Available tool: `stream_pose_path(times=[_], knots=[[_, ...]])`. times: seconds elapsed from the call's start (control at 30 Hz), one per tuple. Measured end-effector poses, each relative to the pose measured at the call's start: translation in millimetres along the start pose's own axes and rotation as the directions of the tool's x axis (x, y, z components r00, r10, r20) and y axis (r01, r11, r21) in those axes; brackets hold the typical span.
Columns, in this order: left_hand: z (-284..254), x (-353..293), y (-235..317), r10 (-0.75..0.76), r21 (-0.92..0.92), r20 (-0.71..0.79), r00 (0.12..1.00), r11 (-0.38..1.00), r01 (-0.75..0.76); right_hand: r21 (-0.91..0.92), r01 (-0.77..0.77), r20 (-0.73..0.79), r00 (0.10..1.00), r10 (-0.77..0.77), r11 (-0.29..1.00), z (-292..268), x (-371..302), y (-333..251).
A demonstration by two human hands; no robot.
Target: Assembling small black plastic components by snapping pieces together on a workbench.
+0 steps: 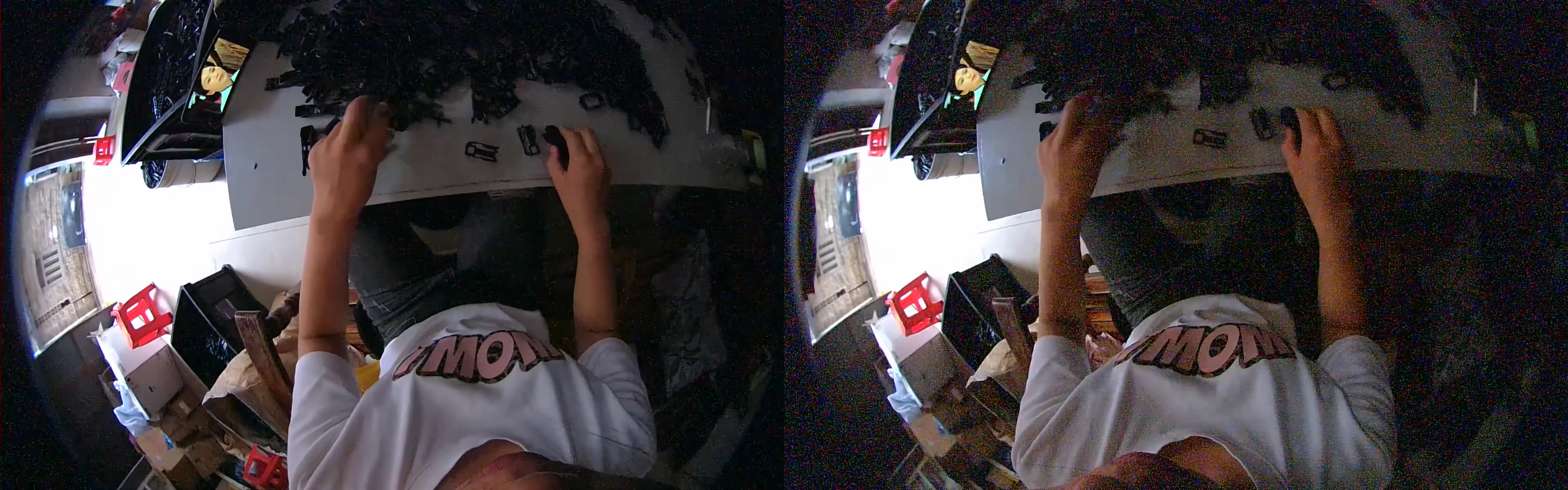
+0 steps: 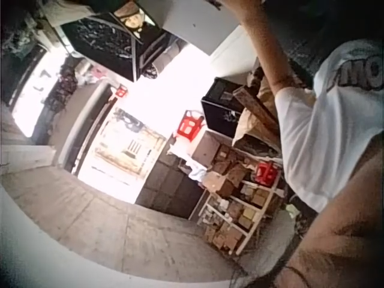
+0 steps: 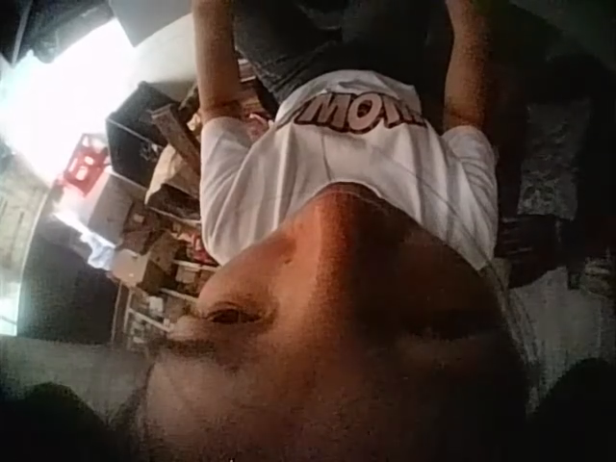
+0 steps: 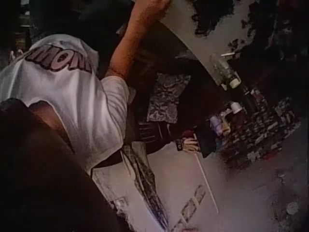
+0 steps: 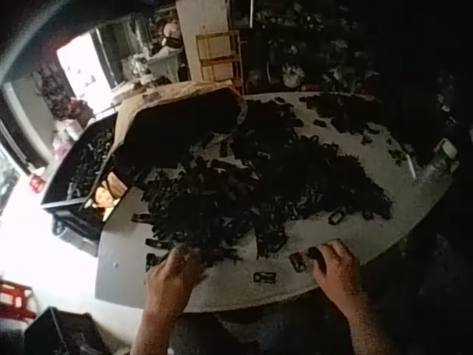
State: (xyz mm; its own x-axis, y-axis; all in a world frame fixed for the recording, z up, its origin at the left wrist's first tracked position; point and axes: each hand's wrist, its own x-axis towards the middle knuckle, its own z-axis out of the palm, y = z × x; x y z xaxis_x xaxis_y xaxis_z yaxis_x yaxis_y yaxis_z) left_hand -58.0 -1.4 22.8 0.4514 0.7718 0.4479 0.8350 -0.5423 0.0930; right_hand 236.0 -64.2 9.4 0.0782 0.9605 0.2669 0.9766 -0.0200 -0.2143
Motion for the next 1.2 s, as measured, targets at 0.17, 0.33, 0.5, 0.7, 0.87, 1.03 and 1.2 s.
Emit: stream_pose_path(times=[0.17,0.33,0.5,0.7,0.87,1.03,1.2], knots=[[-7,-12,11,-0.214,-0.29,-0.204,0.955,0.945,0.15,0.05,-0.045,-0.068,0.997,0.048,0.998,5,7,11],[-14,-27,44,-0.459,-0.587,-0.011,0.888,0.722,0.366,0.615,0.134,0.047,0.978,-0.205,0.777,-17,0,-58],[-22,-33,54,-0.428,-0.798,0.181,0.886,0.463,0.387,0.661,0.221,0.064,0.936,-0.347,0.717,-18,6,-93],[-28,-37,59,-0.409,-0.845,0.228,0.884,0.368,0.388,0.688,0.211,0.101,0.919,-0.38,0.695,-26,4,-94],[-32,-35,66,-0.369,-0.817,0.305,0.878,0.372,0.441,0.628,0.257,0.104,0.908,-0.406,0.735,-32,-1,-95],[-19,-42,75,-0.385,-0.785,0.222,0.896,0.474,0.399,0.447,0.46,0.038,0.847,-0.53,0.767,-36,-10,-101],[-20,-57,75,-0.41,-0.845,0.337,0.848,0.265,0.464,0.612,0.266,0.088,0.913,-0.399,0.744,-28,-23,-94]])
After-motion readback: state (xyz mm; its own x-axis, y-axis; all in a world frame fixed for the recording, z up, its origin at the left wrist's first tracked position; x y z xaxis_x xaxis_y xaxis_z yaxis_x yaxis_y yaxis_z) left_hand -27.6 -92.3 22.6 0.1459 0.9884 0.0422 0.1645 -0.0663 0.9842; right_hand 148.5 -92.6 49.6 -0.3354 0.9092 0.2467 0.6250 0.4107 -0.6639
